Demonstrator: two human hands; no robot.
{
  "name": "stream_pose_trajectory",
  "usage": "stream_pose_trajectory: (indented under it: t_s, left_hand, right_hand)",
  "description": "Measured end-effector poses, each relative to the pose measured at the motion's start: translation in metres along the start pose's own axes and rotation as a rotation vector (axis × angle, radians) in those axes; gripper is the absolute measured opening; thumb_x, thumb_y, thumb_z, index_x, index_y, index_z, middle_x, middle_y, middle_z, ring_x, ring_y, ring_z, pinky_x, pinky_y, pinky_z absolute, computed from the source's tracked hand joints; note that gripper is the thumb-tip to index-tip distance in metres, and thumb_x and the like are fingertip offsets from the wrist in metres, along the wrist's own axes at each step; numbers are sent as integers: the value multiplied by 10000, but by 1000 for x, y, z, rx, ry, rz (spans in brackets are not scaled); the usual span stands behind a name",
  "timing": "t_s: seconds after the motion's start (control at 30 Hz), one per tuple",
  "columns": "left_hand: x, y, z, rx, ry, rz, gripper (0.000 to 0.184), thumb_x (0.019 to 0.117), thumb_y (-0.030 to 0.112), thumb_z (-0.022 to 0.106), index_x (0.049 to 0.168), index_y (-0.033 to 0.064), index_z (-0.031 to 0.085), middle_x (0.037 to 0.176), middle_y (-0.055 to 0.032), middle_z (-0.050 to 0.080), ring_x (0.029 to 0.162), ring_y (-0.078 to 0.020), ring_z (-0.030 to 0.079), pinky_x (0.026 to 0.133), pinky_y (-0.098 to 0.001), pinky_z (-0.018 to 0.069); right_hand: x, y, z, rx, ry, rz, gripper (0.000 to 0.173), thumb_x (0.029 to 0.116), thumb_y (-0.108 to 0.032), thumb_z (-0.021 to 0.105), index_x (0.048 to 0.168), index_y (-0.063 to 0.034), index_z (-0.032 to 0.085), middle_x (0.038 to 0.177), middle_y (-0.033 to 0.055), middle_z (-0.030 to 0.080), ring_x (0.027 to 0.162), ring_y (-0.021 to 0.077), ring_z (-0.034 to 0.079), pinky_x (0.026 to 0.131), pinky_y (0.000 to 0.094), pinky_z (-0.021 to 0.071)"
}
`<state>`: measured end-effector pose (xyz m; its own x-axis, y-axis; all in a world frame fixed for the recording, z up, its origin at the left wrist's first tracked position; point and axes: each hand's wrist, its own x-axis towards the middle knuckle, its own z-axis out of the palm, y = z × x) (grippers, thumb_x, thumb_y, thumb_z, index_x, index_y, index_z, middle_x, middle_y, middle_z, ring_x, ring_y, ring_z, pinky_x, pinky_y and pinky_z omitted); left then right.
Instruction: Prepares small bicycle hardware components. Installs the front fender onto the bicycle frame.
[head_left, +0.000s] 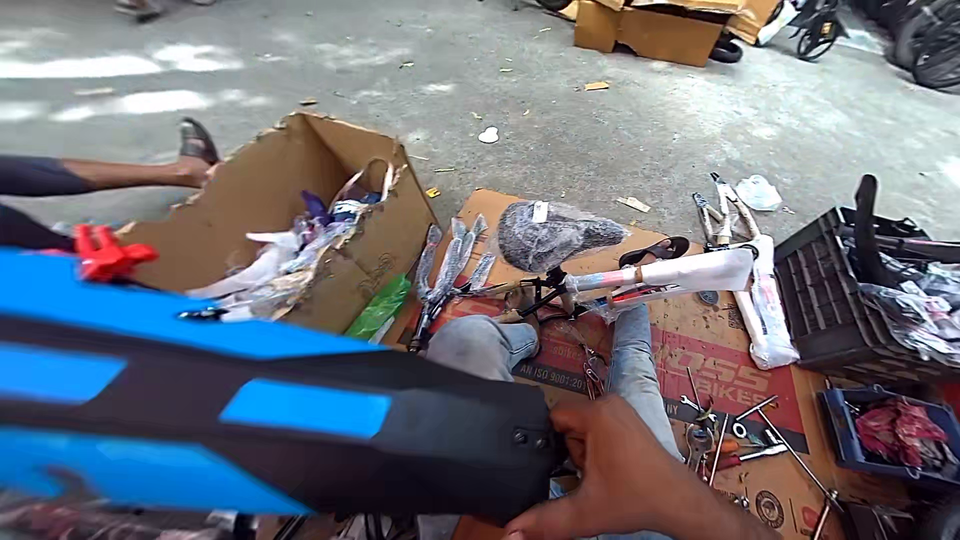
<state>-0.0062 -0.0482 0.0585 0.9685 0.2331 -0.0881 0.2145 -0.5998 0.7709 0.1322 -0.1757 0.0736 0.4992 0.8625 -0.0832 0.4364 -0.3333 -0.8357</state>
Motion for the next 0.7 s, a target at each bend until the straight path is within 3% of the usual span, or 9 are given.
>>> stream_pose_trajectory:
  t_s: [0.1, 0.2, 0.3, 0.4, 0.43, 0.5, 0.53, 0.63, 0.7]
  left_hand:
    - [-2, -4, 0, 21, 22, -8, 354, 913, 340, 732, 1029, 6, 739, 967, -130, 752, 968, -175, 720, 907, -391, 566]
    - [-4, -6, -3, -11, 61, 14, 291, 929, 243, 715, 1027, -30, 738, 963, -143, 750, 959, -131, 715, 906, -314, 555]
    - [-2, 1, -7, 151, 36, 15, 310, 951, 263, 672, 1069, -16, 737, 1028, -177, 752, 1036, -227, 723, 953, -396, 547]
    - [-6, -1, -7, 232, -1, 27, 390, 965, 279, 661, 1114, -79, 701, 1045, -259, 733, 1052, -337, 718, 952, -478, 539]
    - [-8, -7, -6, 234, 19, 61, 378, 967, 264, 663, 1109, -84, 701, 1039, -253, 737, 1045, -321, 723, 948, -459, 545]
    - [-7, -14, -5, 198, 55, 106, 311, 954, 214, 655, 1073, -68, 716, 1010, -190, 747, 1016, -195, 718, 948, -329, 535]
    - [-6, -16, -5, 190, 64, 118, 287, 945, 203, 660, 1039, -62, 720, 979, -179, 748, 985, -184, 720, 929, -323, 540]
    - [-2, -21, -5, 226, 48, 144, 262, 927, 197, 676, 981, -56, 715, 915, -235, 741, 908, -343, 743, 827, -498, 571]
    - [-1, -31, -6, 116, 43, 163, 254, 918, 184, 691, 978, -63, 709, 900, -220, 736, 883, -301, 735, 828, -467, 573]
  right_hand:
    - [5, -14, 1, -135, -14, 37, 707, 692, -823, 710, 824, -133, 638, 619, -7, 537, 556, 169, 537, 526, 438, 442]
    - [8, -23, 1, -177, -19, 75, 729, 698, -851, 675, 844, -138, 640, 651, -3, 563, 598, 178, 573, 546, 444, 451]
    - [10, -30, 5, -234, 11, 74, 711, 712, -838, 663, 850, -140, 656, 674, 19, 600, 619, 206, 612, 538, 468, 463]
    - [13, -39, 7, -277, -8, 96, 704, 721, -810, 671, 913, -133, 686, 722, 62, 655, 684, 273, 671, 559, 528, 486]
    - [15, -41, 7, -287, -26, 107, 712, 722, -811, 669, 924, -128, 683, 728, 71, 656, 693, 286, 673, 565, 535, 484]
    - [19, -42, 7, -298, -46, 120, 718, 721, -811, 667, 922, -123, 675, 730, 79, 653, 696, 295, 670, 566, 538, 478]
    - [20, -43, 7, -302, -57, 128, 718, 726, -811, 662, 927, -121, 674, 735, 79, 653, 701, 295, 670, 567, 536, 477]
    - [25, -45, 6, -313, -92, 149, 721, 762, -807, 643, 966, -115, 668, 760, 83, 657, 724, 297, 675, 581, 527, 488]
    - [28, -45, 9, -316, -79, 131, 711, 788, -797, 630, 1019, -125, 659, 759, 74, 656, 715, 291, 675, 581, 521, 494]
